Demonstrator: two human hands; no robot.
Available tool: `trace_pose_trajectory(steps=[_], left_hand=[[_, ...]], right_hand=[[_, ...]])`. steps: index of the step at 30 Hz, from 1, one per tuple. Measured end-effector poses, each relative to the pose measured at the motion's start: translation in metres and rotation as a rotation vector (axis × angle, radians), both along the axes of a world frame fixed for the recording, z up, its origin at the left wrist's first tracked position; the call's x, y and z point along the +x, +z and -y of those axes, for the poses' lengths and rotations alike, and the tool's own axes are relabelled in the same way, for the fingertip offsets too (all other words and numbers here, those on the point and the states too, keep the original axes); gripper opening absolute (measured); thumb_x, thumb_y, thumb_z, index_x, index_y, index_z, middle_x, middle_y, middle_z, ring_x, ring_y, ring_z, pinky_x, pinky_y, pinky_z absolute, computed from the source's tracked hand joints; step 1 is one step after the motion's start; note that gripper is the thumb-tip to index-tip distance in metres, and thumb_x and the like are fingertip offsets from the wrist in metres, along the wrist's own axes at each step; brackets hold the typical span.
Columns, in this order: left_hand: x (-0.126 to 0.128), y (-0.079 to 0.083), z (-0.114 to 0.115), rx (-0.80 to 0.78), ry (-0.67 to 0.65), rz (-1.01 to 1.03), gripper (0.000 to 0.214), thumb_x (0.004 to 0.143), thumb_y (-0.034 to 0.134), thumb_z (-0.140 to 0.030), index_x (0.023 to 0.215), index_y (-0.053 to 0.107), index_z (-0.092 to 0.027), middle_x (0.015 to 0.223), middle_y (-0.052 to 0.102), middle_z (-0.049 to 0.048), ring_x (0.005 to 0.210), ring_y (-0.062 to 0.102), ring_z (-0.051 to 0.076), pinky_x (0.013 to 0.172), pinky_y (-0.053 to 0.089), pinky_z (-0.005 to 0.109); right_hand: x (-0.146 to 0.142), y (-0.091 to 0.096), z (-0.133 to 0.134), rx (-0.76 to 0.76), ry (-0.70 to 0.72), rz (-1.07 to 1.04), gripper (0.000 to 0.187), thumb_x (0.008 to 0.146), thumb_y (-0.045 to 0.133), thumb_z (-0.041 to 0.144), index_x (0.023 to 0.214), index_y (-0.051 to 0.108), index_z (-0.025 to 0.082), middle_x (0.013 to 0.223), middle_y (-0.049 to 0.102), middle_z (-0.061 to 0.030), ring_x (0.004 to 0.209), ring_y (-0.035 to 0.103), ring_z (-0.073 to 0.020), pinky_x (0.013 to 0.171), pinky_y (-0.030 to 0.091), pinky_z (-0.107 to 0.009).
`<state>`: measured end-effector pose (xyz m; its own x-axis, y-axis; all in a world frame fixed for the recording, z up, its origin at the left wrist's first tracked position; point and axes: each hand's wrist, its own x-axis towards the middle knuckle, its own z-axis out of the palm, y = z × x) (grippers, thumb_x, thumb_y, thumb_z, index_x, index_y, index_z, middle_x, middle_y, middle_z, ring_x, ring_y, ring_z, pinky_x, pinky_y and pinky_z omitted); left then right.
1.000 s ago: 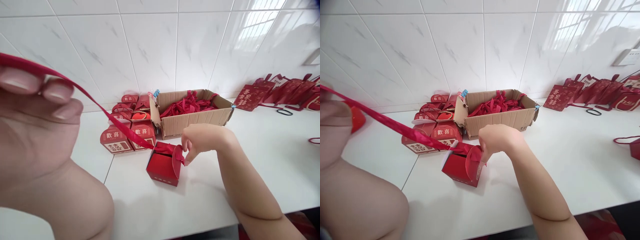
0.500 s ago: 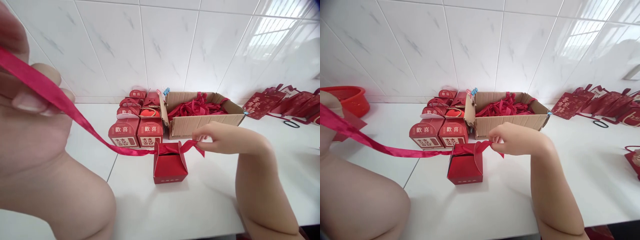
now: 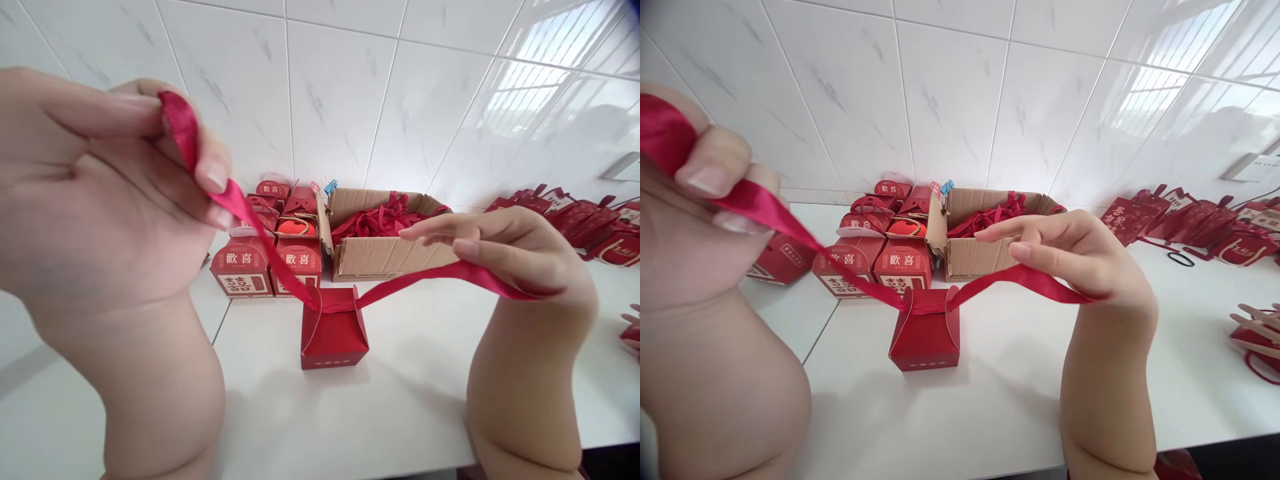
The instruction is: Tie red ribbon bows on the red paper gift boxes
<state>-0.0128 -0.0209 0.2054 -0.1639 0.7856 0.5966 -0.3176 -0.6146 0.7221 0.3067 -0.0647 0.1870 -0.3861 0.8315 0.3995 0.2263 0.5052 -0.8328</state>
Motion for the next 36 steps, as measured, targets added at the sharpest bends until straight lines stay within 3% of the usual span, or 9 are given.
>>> trace_pose_trajectory(steps=[6,10,12,15,19,23,26,31,36], left_hand=[[0.026,0.007,0.013,0.084,-0.074,-0.075,0.011,0.085,0.061,-0.018,0.077,0.067,-0.020,0.085,0.064,0.0026,0.078,0.062,0.018,0.045,0.047,0.025],[0.037,0.007,0.016,0.170,-0.060,-0.148,0.017,0.088,0.056,-0.010,0.087,0.072,-0.015,0.085,0.069,0.0040,0.061,0.059,0.011,0.046,0.043,0.022],[0.042,0.005,0.013,0.197,-0.057,-0.169,0.019,0.084,0.058,-0.003,0.091,0.072,-0.013,0.084,0.071,0.0047,0.054,0.057,0.008,0.042,0.036,0.019],[0.049,0.002,0.008,0.233,0.118,-0.180,0.014,0.079,0.066,-0.005,0.088,0.073,-0.013,0.081,0.072,0.0057,0.048,0.054,0.007,0.039,0.036,0.021],[0.055,-0.001,0.011,0.331,0.342,-0.229,0.011,0.079,0.070,-0.013,0.087,0.073,-0.019,0.082,0.073,0.0012,0.078,0.068,0.015,0.068,0.057,0.026],[0.055,0.001,0.022,0.270,0.276,-0.331,0.017,0.080,0.071,-0.025,0.097,0.072,-0.024,0.095,0.072,0.0009,0.094,0.067,0.020,0.080,0.059,0.029],[0.053,0.002,0.026,0.250,0.211,-0.348,0.021,0.081,0.069,-0.026,0.102,0.071,-0.022,0.103,0.071,0.0031,0.103,0.065,0.022,0.089,0.057,0.032],[0.052,-0.001,0.023,0.257,0.129,-0.328,0.022,0.086,0.059,-0.018,0.105,0.070,-0.020,0.108,0.069,0.0049,0.109,0.062,0.021,0.099,0.052,0.034],[0.052,0.000,0.022,0.188,0.126,-0.308,0.019,0.086,0.062,-0.022,0.103,0.069,-0.021,0.107,0.070,0.0056,0.095,0.067,0.021,0.092,0.056,0.036]], right_hand=[[-0.017,-0.014,-0.018,-0.107,0.069,-0.224,0.020,0.083,0.066,0.039,0.068,0.073,0.027,0.071,0.071,-0.0010,0.072,0.066,-0.0176,0.073,0.056,-0.035],[-0.027,-0.018,-0.025,-0.125,0.061,-0.319,0.010,0.079,0.070,0.036,0.085,0.075,0.030,0.093,0.073,0.0006,0.088,0.067,-0.0186,0.086,0.055,-0.038],[-0.035,-0.020,-0.026,-0.117,0.015,-0.345,0.015,0.078,0.071,0.030,0.093,0.074,0.029,0.100,0.072,-0.0007,0.099,0.066,-0.0207,0.092,0.053,-0.041],[-0.047,-0.022,-0.024,-0.047,-0.124,-0.406,0.017,0.078,0.072,0.026,0.095,0.074,0.026,0.103,0.072,-0.0029,0.105,0.064,-0.0225,0.096,0.051,-0.044],[-0.056,-0.023,-0.020,0.106,-0.225,-0.389,0.020,0.078,0.070,0.021,0.097,0.074,0.027,0.103,0.071,-0.0015,0.099,0.065,-0.0194,0.091,0.054,-0.039],[-0.059,-0.019,-0.014,0.282,-0.249,-0.356,0.032,0.077,0.069,0.017,0.106,0.071,0.031,0.112,0.066,-0.0006,0.090,0.063,-0.0156,0.082,0.055,-0.035],[-0.063,-0.016,-0.008,0.339,-0.311,-0.433,0.031,0.079,0.067,0.019,0.107,0.071,0.032,0.112,0.066,-0.0012,0.096,0.062,-0.0169,0.085,0.054,-0.036],[-0.070,-0.008,-0.002,0.277,-0.316,-0.493,0.019,0.080,0.068,0.020,0.096,0.074,0.029,0.098,0.071,-0.0015,0.095,0.065,-0.0178,0.088,0.054,-0.037],[-0.068,0.008,0.002,0.209,-0.240,-0.357,0.011,0.078,0.071,0.024,0.087,0.075,0.027,0.092,0.073,-0.0008,0.092,0.066,-0.0167,0.084,0.056,-0.032]])
